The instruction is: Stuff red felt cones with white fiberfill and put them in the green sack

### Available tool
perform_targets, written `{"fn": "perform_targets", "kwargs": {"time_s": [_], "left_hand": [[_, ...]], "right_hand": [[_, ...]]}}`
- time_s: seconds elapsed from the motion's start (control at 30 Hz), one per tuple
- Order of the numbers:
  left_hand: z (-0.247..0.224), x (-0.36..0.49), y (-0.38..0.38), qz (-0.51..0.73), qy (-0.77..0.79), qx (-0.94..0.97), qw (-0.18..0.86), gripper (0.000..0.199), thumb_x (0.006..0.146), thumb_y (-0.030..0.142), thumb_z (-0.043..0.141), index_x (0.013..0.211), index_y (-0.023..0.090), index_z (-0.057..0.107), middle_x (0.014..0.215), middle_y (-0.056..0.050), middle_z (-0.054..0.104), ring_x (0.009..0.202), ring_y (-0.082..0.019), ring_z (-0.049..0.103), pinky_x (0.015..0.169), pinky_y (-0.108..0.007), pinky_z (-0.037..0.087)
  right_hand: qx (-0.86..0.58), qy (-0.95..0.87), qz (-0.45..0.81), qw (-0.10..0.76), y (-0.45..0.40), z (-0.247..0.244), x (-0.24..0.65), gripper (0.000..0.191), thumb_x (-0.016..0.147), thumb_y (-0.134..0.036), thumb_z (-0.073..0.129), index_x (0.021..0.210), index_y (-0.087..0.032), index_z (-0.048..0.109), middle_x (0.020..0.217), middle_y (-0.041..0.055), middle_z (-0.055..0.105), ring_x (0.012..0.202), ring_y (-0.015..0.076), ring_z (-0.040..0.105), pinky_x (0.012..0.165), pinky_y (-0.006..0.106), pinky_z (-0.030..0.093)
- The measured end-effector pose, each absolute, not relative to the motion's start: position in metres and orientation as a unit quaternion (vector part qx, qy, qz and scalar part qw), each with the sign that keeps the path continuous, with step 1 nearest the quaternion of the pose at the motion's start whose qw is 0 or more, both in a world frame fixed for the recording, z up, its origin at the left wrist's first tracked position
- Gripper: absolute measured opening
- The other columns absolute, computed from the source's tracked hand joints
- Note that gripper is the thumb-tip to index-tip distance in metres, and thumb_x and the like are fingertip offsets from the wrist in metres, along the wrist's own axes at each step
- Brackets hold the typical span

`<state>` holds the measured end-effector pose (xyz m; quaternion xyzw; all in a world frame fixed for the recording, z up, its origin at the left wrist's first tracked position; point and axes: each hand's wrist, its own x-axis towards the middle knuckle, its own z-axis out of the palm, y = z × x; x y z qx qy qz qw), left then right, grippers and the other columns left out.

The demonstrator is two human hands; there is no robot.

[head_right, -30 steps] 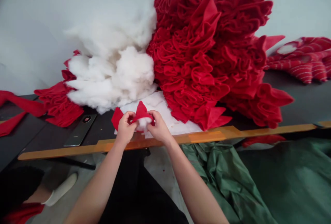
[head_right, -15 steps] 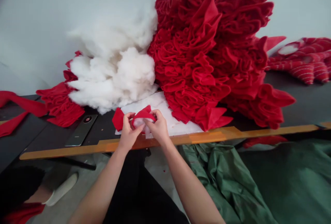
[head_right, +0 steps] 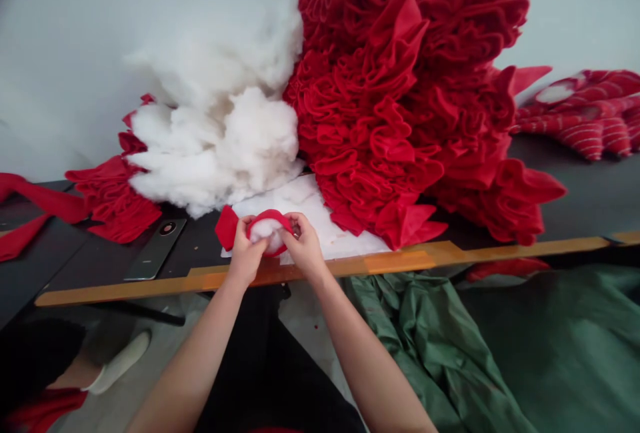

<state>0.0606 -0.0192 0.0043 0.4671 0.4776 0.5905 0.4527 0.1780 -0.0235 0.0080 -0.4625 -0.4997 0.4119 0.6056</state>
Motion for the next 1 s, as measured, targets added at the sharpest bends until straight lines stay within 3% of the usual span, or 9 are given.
{"fn": "perform_targets", "kwargs": {"time_s": [0.1, 0.27, 0.4, 0.53, 0.67, 0.77, 0.9, 1.0], "left_hand": [[0.001, 0.063, -0.013, 0.623, 0.480, 0.455, 0.418, 0.041, 0.058, 0.016, 0.064, 0.094, 0.020, 0.046, 0.092, -0.001, 0.054, 0.083, -0.015, 0.056, 0.073, -0.026, 0.046], [-0.001, 0.064, -0.019, 0.615, 0.440, 0.441, 0.484, 0.047, 0.058, 0.018, 0.070, 0.098, 0.020, 0.046, 0.097, -0.002, 0.057, 0.086, -0.015, 0.058, 0.075, -0.026, 0.048], [0.000, 0.054, -0.024, 0.595, 0.397, 0.471, 0.516, 0.051, 0.062, 0.025, 0.073, 0.106, 0.021, 0.047, 0.107, -0.005, 0.057, 0.094, -0.018, 0.059, 0.080, -0.030, 0.049], [0.000, 0.049, -0.018, 0.603, 0.463, 0.527, 0.381, 0.025, 0.068, 0.018, 0.064, 0.092, 0.019, 0.056, 0.093, -0.003, 0.060, 0.088, -0.017, 0.058, 0.081, -0.031, 0.046], [0.006, 0.054, -0.018, 0.596, 0.439, 0.631, 0.233, 0.019, 0.068, 0.005, 0.052, 0.079, 0.019, 0.057, 0.082, -0.002, 0.055, 0.081, -0.017, 0.055, 0.078, -0.031, 0.045], [0.010, 0.058, -0.024, 0.615, 0.443, 0.632, 0.160, 0.022, 0.068, 0.005, 0.053, 0.084, 0.020, 0.056, 0.088, -0.004, 0.052, 0.086, -0.018, 0.053, 0.080, -0.032, 0.044], [0.004, 0.056, -0.029, 0.606, 0.472, 0.576, 0.278, 0.030, 0.070, 0.019, 0.064, 0.097, 0.020, 0.050, 0.096, -0.005, 0.054, 0.091, -0.019, 0.054, 0.081, -0.032, 0.044], [-0.001, 0.050, -0.028, 0.603, 0.499, 0.549, 0.293, 0.021, 0.070, 0.012, 0.056, 0.087, 0.020, 0.050, 0.085, -0.001, 0.053, 0.081, -0.016, 0.053, 0.077, -0.029, 0.044]], "right_hand": [[-0.457, -0.517, 0.418, 0.591, -0.027, 0.007, 0.179, 0.036, 0.062, -0.025, 0.058, 0.097, -0.021, 0.053, 0.088, 0.0015, 0.061, 0.073, 0.0162, 0.056, 0.065, 0.029, 0.047], [-0.576, -0.530, 0.258, 0.566, -0.023, -0.003, 0.182, 0.014, 0.058, -0.018, 0.048, 0.072, -0.021, 0.050, 0.059, -0.0053, 0.047, 0.055, 0.0133, 0.043, 0.055, 0.027, 0.039], [-0.541, -0.565, 0.296, 0.548, -0.025, -0.001, 0.187, 0.021, 0.058, -0.017, 0.050, 0.079, -0.020, 0.052, 0.072, -0.0015, 0.054, 0.067, 0.0161, 0.051, 0.061, 0.028, 0.043], [-0.455, -0.582, 0.382, 0.556, -0.029, 0.010, 0.193, 0.036, 0.064, -0.023, 0.057, 0.100, -0.022, 0.053, 0.100, 0.0047, 0.058, 0.094, 0.0204, 0.055, 0.071, 0.031, 0.048], [-0.500, -0.605, 0.286, 0.550, -0.026, 0.014, 0.187, 0.022, 0.059, -0.017, 0.050, 0.080, -0.020, 0.056, 0.079, 0.0015, 0.060, 0.077, 0.0189, 0.055, 0.069, 0.032, 0.044], [-0.548, -0.550, 0.245, 0.581, -0.026, 0.010, 0.179, 0.014, 0.060, -0.018, 0.048, 0.073, -0.021, 0.052, 0.067, -0.0012, 0.055, 0.065, 0.0167, 0.050, 0.062, 0.029, 0.041], [-0.529, -0.527, 0.280, 0.604, -0.028, 0.002, 0.177, 0.013, 0.062, -0.020, 0.052, 0.075, -0.021, 0.052, 0.069, -0.0018, 0.055, 0.063, 0.0157, 0.049, 0.060, 0.028, 0.041], [-0.467, -0.550, 0.339, 0.604, -0.032, 0.001, 0.179, 0.025, 0.064, -0.023, 0.058, 0.089, -0.022, 0.054, 0.085, 0.0020, 0.059, 0.076, 0.0179, 0.055, 0.065, 0.029, 0.046]]}}
